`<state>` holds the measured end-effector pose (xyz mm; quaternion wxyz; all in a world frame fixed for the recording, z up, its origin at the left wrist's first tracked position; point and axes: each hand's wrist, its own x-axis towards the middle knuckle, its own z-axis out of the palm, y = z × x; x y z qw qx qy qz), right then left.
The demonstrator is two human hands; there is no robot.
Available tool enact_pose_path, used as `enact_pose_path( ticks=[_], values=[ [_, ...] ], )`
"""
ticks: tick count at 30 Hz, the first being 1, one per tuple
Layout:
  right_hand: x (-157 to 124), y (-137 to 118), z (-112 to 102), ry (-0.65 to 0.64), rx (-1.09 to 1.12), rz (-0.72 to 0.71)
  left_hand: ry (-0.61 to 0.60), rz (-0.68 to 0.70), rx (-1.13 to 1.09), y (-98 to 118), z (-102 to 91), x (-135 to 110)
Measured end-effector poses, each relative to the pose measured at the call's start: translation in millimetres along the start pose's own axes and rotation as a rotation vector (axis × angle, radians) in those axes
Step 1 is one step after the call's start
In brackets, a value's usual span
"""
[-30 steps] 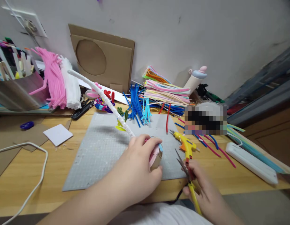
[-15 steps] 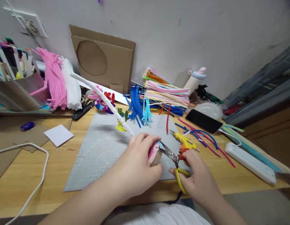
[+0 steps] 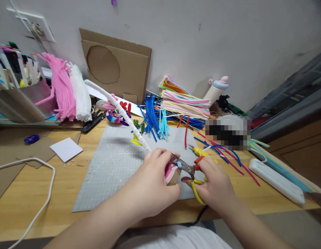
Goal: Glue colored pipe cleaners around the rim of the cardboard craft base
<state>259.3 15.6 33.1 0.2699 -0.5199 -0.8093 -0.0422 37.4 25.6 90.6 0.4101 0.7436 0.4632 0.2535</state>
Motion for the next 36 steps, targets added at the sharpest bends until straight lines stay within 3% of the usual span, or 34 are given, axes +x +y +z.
enact_pose_path(
  ticks=[10,16,18,21,23,25,28,32,36],
  values=[
    [2.7,-0.5,1.9,0.111,-0.04,-0.045,0.01,0.025,0.0,-4.0,2.1,-1.1],
    [0.5,-1.6,3.4,0.116,-0.038,-0.077,-0.003,0.035,0.021,-3.1,1.4,-2.0],
    [0.0,-1.8,1.6,0.109,0.025,-0.049,-0.006,0.032,0.026,-2.4,0.9,-2.3],
    [3.5,1.5,-2.7,0.123,0.135,0.114,-0.013,0.033,0.03,-2.4,-0.5,-3.7],
    [9.2,6.2,-3.0,0.048,0.15,0.27,-0.012,0.047,0.045,-3.1,-2.0,-6.1],
    [16.0,11.6,1.4,-0.141,0.135,0.379,-0.009,0.068,0.07,-4.5,-3.9,-10.4],
    [23.5,17.3,16.8,-0.37,0.112,0.413,0.001,0.084,0.104,-7.6,-7.3,-19.0],
    [25.2,14.6,38.0,-0.399,0.104,0.402,0.022,0.091,0.135,-11.2,-12.3,-29.4],
    [21.6,10.2,31.9,-0.354,0.149,0.337,-0.001,0.133,0.183,-12.1,-16.1,-34.0]
  ],
)
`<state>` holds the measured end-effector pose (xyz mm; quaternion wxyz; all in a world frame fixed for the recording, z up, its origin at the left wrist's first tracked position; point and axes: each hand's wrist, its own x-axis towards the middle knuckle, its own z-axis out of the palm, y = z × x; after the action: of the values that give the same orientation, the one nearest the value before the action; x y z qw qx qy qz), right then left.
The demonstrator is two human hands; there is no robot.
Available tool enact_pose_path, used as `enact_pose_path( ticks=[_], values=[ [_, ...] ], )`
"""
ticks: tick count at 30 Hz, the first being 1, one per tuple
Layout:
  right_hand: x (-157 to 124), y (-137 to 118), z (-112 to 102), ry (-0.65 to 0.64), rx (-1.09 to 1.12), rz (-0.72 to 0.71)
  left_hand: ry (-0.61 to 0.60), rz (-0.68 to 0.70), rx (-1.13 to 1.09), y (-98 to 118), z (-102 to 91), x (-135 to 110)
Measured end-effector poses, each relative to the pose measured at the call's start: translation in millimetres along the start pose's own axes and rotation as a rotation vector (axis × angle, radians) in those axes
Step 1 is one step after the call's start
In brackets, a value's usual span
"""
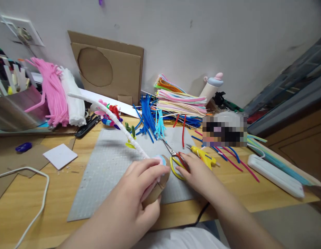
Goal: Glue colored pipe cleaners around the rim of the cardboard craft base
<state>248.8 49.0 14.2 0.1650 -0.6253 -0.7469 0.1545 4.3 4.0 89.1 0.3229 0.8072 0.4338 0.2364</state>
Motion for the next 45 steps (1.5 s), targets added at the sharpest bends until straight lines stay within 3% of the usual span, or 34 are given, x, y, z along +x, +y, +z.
enact_pose_path(
  ticks=[3,5,8,10,15,19,22,25,27,30,33,36,38,45],
  values=[
    [-9.5,12.3,-18.9,0.116,0.011,0.028,0.009,0.018,0.02,0.8,-1.5,0.2],
    [-15.5,29.3,-30.4,0.179,-0.107,0.236,0.02,-0.011,0.016,2.1,-2.2,1.0],
    [-21.7,57.1,-35.6,0.058,-0.215,0.555,0.027,-0.063,0.005,3.8,-2.6,2.5],
    [-23.1,70.2,-31.3,-0.012,-0.164,0.612,0.013,-0.067,0.009,4.0,-2.1,3.6],
    [-21.5,81.8,-19.3,0.048,-0.038,0.575,-0.003,-0.046,0.024,2.1,0.0,7.3],
    [-28.9,77.1,-26.4,0.172,0.07,0.563,0.004,-0.089,-0.006,0.7,-0.1,8.1],
    [-40.9,61.2,-38.9,0.198,0.523,0.473,0.023,-0.13,-0.038,-0.8,-0.9,7.4],
    [-49.8,37.7,-48.9,0.05,1.194,0.376,0.052,-0.139,-0.07,-2.1,-2.0,6.6],
    [-50.4,22.9,-50.6,-0.029,1.4,0.405,0.054,-0.132,-0.081,-2.4,-2.7,5.9],
    [-45.1,9.0,-45.1,-0.026,1.444,0.503,0.034,-0.116,-0.085,-2.3,-3.3,4.9],
    [-38.0,7.6,-34.8,0.028,1.27,0.499,0.012,-0.064,-0.087,-2.0,-3.6,4.7],
    [-31.2,15.8,-27.3,0.243,0.968,0.473,0.013,-0.029,-0.062,-1.6,-4.7,5.3],
    [-26.4,23.2,-26.7,0.3,0.909,0.466,0.02,-0.028,-0.05,-1.2,-5.5,5.8],
    [-16.2,41.9,-36.0,0.194,1.258,0.468,0.025,-0.003,-0.065,-1.8,-4.9,6.4]
  ],
)
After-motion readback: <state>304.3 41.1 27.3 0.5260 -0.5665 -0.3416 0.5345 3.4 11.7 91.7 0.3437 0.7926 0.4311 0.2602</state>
